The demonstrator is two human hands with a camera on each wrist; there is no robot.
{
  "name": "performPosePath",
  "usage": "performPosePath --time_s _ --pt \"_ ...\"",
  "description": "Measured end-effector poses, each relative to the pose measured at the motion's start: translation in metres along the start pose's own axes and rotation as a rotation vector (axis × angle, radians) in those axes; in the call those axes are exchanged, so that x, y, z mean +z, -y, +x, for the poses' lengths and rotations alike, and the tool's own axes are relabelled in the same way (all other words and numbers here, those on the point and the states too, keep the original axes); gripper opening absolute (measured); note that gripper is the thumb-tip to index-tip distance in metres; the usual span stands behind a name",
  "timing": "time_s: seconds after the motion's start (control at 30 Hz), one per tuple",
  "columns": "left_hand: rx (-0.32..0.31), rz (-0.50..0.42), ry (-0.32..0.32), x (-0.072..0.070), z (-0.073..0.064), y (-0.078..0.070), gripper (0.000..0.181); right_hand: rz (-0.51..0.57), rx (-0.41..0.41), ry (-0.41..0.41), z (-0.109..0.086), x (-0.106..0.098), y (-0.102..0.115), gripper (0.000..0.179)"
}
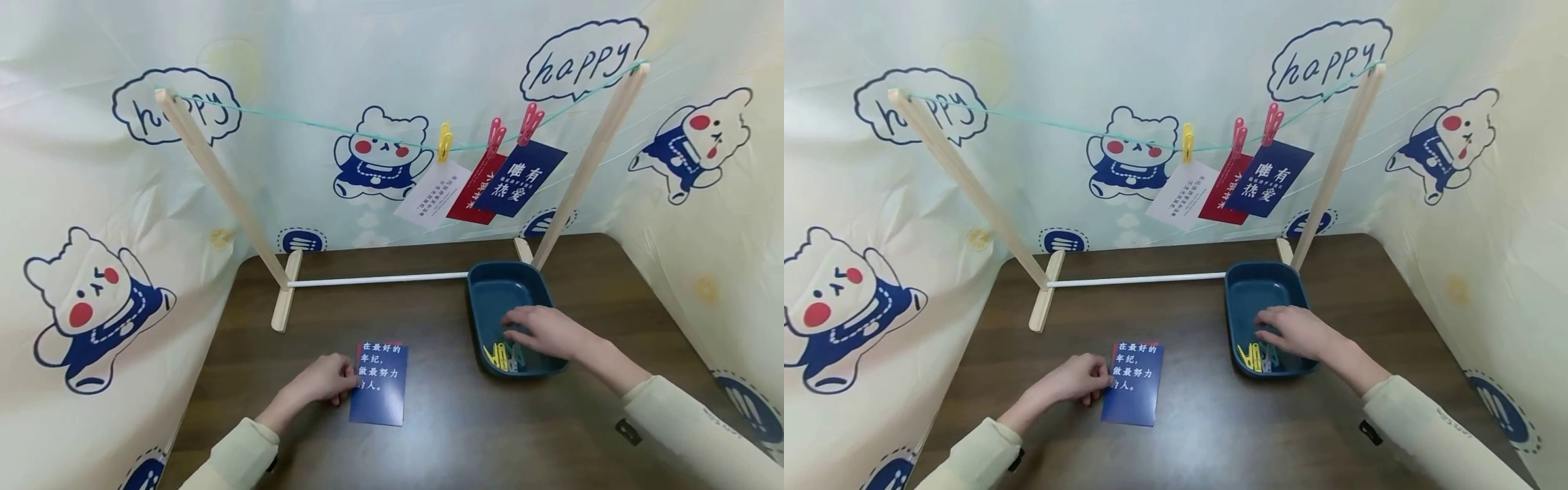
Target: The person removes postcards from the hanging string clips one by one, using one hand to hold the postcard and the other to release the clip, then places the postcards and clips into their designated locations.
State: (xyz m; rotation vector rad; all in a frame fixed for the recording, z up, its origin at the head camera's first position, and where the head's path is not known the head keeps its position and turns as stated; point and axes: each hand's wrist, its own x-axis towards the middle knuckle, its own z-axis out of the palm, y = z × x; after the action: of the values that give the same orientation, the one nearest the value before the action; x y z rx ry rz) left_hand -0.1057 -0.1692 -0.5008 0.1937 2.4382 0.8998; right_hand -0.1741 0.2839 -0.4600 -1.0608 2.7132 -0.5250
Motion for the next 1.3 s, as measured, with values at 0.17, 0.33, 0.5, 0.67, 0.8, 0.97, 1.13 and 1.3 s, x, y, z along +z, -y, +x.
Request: performPosePath --time_s 0.17,0.33,0.5,0.67,0.8,0.97,1.13,1.3 --pt "0.071 -0.015 -0.109 -0.023 0.007 -0.009 0.015 -0.01 -0.009 -0.08 0.004 -0.006 0.007 0.023" --pt "0.281 -0.005 -0.234 -0.047 0.023 -0.026 0.005 -0.034 -0.023 -0.17 0.013 -0.034 0.019 0.024" --pt "0.432 -0.019 -0.36 -0.071 0.038 -0.049 0.007 -0.045 -0.031 -0.251 0.026 -0.073 0.034 0.026" --pt "0.473 -0.083 -0.446 -0.096 0.052 -0.077 0.018 -0.049 -0.044 -0.3 0.04 -0.115 0.052 0.028" --pt "0.493 -0.139 -0.496 -0.114 0.066 -0.099 0.028 -0.049 -0.064 -0.355 0.051 -0.149 0.065 0.031" --pt "0.49 -0.148 -0.547 -0.129 0.089 -0.118 0.039 -0.089 -0.131 -0.447 0.071 -0.182 0.079 0.031" --pt "0.504 -0.129 -0.56 -0.137 0.109 -0.133 0.042 -0.149 -0.198 -0.486 0.094 -0.214 0.094 0.032" --pt "0.52 -0.182 -0.528 -0.141 0.12 -0.149 0.038 -0.241 -0.159 -0.433 0.122 -0.245 0.106 0.037"
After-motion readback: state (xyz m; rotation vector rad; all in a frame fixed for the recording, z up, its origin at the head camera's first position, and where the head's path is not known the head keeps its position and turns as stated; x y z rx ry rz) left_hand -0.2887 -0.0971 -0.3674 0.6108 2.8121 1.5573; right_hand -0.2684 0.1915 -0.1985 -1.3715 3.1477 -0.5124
